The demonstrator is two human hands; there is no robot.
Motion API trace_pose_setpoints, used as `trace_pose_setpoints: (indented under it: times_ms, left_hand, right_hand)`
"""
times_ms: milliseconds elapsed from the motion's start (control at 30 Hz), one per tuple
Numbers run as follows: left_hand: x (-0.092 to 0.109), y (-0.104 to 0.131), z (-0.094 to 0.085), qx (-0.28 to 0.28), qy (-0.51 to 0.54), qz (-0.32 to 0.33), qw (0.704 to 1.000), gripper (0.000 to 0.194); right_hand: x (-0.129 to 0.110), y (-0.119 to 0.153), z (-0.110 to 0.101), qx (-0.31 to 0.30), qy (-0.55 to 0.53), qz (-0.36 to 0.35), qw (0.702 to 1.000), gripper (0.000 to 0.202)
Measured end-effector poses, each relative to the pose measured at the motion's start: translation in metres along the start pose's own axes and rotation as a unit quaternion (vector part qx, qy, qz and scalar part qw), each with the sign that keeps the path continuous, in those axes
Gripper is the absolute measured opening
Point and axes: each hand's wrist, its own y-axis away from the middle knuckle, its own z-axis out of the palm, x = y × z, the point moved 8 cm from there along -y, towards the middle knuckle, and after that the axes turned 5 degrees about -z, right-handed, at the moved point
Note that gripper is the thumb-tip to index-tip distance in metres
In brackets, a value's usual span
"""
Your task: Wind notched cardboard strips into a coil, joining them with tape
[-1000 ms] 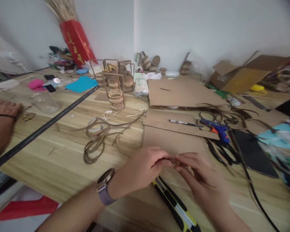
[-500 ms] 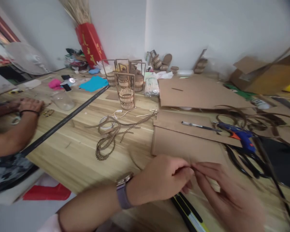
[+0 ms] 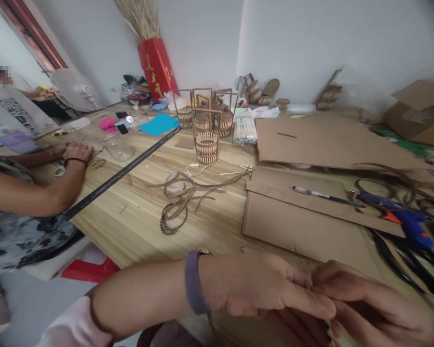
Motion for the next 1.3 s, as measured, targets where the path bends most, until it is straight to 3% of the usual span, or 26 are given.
trace_pose_setpoints:
  times_ms: [167, 267, 300, 400, 600, 700, 800, 900, 1033, 1167, 1300]
  left_hand:
    - [0.008, 0.004, 0.009, -0.051, -0.004, -0.018, 0.999, 0.029]
    - [0.010, -0.009, -0.003, -0.055, 0.003, 0.001, 0.999, 0.041]
    - [0.010, -0.015, -0.013, -0.021, 0.006, 0.012, 1.000, 0.042]
    - [0.011, -0.027, -0.038, 0.049, 0.018, 0.061, 0.997, 0.029]
    - [0.008, -0.034, -0.045, 0.041, 0.043, 0.097, 0.993, 0.015]
    - [0.009, -0.031, -0.046, 0.037, 0.033, 0.117, 0.992, 0.012]
    - [0.007, -0.029, -0.045, 0.020, 0.023, 0.115, 0.993, 0.011]
    - [0.003, -0.030, -0.040, -0.024, 0.009, 0.114, 0.993, 0.010]
    - [-0.008, -0.037, -0.034, -0.089, -0.015, 0.081, 0.993, 0.014]
    - [-0.017, -0.043, -0.037, -0.095, -0.031, 0.046, 0.994, 0.024]
    - [-0.011, -0.040, -0.038, -0.081, -0.039, 0.069, 0.994, 0.040]
  right_hand:
    - [0.006, 0.002, -0.005, -0.002, 0.030, 0.019, 0.999, 0.020]
    - [0.013, 0.002, -0.005, 0.001, 0.137, 0.030, 0.990, 0.016]
    - [0.016, 0.003, -0.005, 0.005, 0.174, 0.034, 0.984, 0.014]
    - [0.023, 0.007, -0.003, 0.014, 0.251, 0.042, 0.967, 0.015]
    - [0.022, 0.016, -0.001, 0.002, 0.289, -0.008, 0.957, 0.015]
    - [0.022, 0.013, 0.001, -0.012, 0.263, -0.013, 0.965, 0.012]
    - [0.026, 0.007, 0.005, -0.035, 0.178, 0.025, 0.983, 0.012]
    - [0.033, 0.004, 0.004, -0.049, 0.071, 0.081, 0.993, 0.015]
    - [0.047, 0.010, 0.009, -0.110, -0.044, 0.154, 0.981, 0.018]
    - [0.057, 0.016, 0.012, -0.137, -0.056, 0.195, 0.970, 0.017]
    - [0.057, 0.013, 0.013, -0.139, -0.039, 0.185, 0.972, 0.013]
